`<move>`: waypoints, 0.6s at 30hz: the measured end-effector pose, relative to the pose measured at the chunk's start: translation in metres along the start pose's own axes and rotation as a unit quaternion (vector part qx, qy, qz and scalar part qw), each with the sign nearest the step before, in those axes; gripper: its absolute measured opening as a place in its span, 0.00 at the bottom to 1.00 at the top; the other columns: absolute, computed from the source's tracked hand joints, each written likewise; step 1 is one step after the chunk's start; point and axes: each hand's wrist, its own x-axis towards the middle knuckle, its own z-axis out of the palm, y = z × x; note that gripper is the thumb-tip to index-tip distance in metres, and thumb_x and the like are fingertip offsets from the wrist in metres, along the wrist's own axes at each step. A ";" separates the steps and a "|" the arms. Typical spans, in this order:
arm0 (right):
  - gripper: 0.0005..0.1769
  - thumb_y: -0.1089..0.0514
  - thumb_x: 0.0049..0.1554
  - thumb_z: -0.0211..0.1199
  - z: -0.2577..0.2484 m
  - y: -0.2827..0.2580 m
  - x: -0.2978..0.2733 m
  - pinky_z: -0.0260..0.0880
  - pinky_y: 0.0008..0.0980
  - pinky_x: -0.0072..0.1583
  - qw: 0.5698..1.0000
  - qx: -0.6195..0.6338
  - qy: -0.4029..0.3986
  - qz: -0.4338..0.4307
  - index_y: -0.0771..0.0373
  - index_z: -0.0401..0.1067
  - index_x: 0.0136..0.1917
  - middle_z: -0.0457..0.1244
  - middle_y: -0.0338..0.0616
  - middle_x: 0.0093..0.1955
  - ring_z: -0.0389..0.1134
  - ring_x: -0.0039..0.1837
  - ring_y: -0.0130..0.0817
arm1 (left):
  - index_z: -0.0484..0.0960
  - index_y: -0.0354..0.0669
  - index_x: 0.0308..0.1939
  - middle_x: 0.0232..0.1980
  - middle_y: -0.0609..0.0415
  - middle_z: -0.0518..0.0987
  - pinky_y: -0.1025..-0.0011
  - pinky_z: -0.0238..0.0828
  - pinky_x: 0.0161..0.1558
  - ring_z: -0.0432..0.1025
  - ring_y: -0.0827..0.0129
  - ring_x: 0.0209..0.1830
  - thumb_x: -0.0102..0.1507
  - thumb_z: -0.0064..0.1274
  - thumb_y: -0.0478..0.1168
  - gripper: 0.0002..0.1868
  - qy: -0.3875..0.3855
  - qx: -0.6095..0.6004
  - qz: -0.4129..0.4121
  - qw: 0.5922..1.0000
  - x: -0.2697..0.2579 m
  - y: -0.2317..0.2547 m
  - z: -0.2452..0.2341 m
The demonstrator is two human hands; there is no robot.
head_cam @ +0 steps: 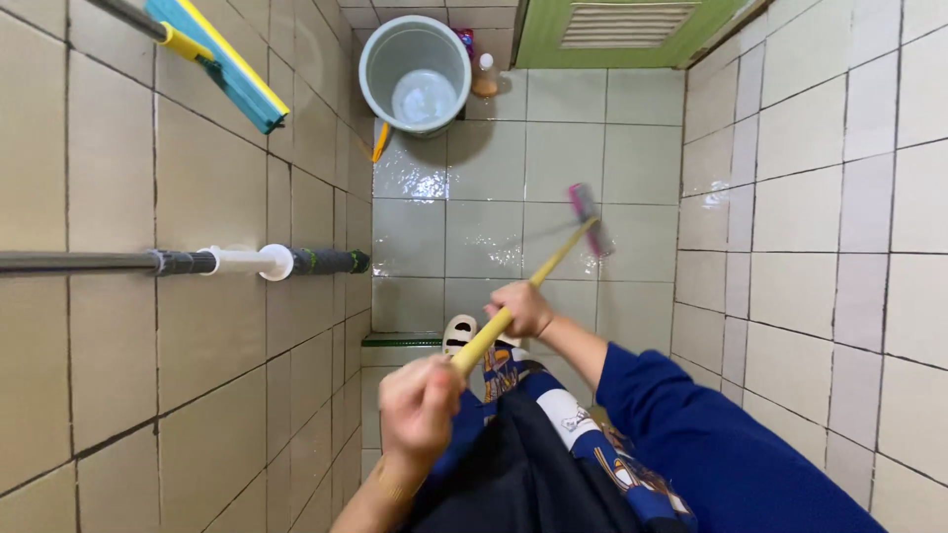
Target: The person mops a tiled bathroom floor using a long-handled brush and water from a bucket. They repeatedly scrub the floor in back-and-forth strokes, occasionally scooping water with a small cup and pouring it onto the floor to aid cleaning.
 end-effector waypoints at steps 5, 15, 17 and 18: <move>0.19 0.43 0.54 0.60 0.039 0.064 -0.027 0.71 0.37 0.39 0.994 -0.077 -0.036 0.064 0.47 0.61 0.27 0.60 0.36 0.24 0.69 0.33 0.41 | 0.72 0.48 0.11 0.05 0.63 0.64 0.73 0.65 0.20 0.60 0.68 0.07 0.69 0.45 0.35 0.28 0.086 -0.107 0.080 0.987 -0.003 -0.077 0.026; 0.16 0.62 0.48 0.61 -0.042 -0.108 0.090 0.58 0.35 0.33 0.979 0.193 -0.062 -0.038 0.60 0.58 0.24 0.58 0.42 0.23 0.54 0.25 0.42 | 0.69 0.44 0.25 0.21 0.59 0.71 0.68 0.81 0.36 0.68 0.71 0.21 0.68 0.45 0.48 0.19 -0.027 -0.061 0.261 0.963 0.001 0.078 -0.034; 0.16 0.61 0.48 0.61 -0.040 -0.085 0.084 0.59 0.35 0.33 0.980 0.180 -0.064 -0.049 0.59 0.59 0.24 0.59 0.42 0.24 0.56 0.26 0.42 | 0.69 0.43 0.27 0.21 0.58 0.71 0.68 0.81 0.35 0.69 0.69 0.21 0.65 0.46 0.42 0.12 -0.020 -0.057 0.264 0.963 0.013 0.061 -0.018; 0.16 0.60 0.49 0.61 -0.038 -0.074 0.080 0.61 0.35 0.33 0.982 0.170 -0.066 -0.059 0.58 0.59 0.24 0.60 0.41 0.24 0.58 0.26 0.42 | 0.70 0.42 0.29 0.21 0.57 0.71 0.68 0.80 0.34 0.71 0.67 0.21 0.61 0.48 0.36 0.06 -0.013 -0.053 0.265 0.963 0.018 0.053 -0.010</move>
